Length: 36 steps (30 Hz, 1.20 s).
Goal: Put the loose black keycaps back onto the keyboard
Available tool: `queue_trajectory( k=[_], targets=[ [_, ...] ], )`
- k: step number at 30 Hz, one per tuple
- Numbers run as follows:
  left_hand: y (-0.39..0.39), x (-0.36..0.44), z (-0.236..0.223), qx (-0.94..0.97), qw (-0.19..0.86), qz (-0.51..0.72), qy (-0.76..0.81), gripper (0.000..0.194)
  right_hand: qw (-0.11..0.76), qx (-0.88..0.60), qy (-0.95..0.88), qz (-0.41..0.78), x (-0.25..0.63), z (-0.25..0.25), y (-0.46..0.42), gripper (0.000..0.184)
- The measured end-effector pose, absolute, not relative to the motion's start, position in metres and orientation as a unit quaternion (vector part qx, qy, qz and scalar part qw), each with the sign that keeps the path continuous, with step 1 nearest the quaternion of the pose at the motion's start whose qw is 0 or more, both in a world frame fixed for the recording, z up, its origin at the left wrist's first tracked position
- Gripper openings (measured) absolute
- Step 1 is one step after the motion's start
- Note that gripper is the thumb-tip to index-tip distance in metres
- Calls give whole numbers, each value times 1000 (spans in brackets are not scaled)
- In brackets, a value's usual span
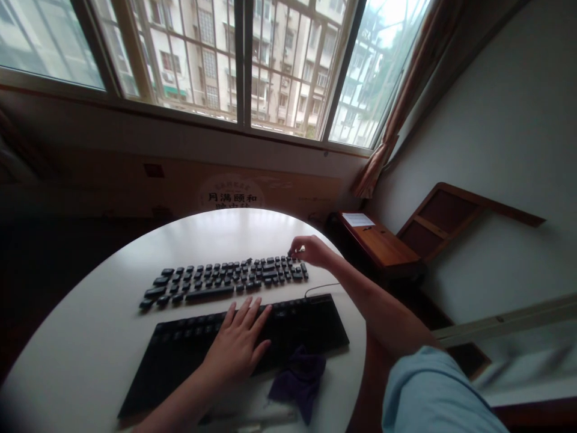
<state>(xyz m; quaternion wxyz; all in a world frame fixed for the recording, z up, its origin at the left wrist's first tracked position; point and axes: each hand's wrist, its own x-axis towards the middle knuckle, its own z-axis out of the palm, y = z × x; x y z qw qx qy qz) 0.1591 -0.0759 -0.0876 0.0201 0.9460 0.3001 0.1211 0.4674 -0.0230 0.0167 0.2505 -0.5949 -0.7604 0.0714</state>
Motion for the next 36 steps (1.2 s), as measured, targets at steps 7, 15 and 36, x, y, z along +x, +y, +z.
queue_trajectory(
  k=[7, 15, 36],
  targets=[
    [-76, 161, -90, 946, 1, 129, 298, 65, 247, -627, -727, 129, 436, -34, -151, 13],
    [-78, 160, -79, 945, 23, 122, 303, 63, 281, -665, -674, 155, 426, -42, -158, 15],
    [-78, 160, -80, 946, 25, 124, 300, 63, 96, -658, -745, 55, 415, -28, -150, 16]
  ],
)
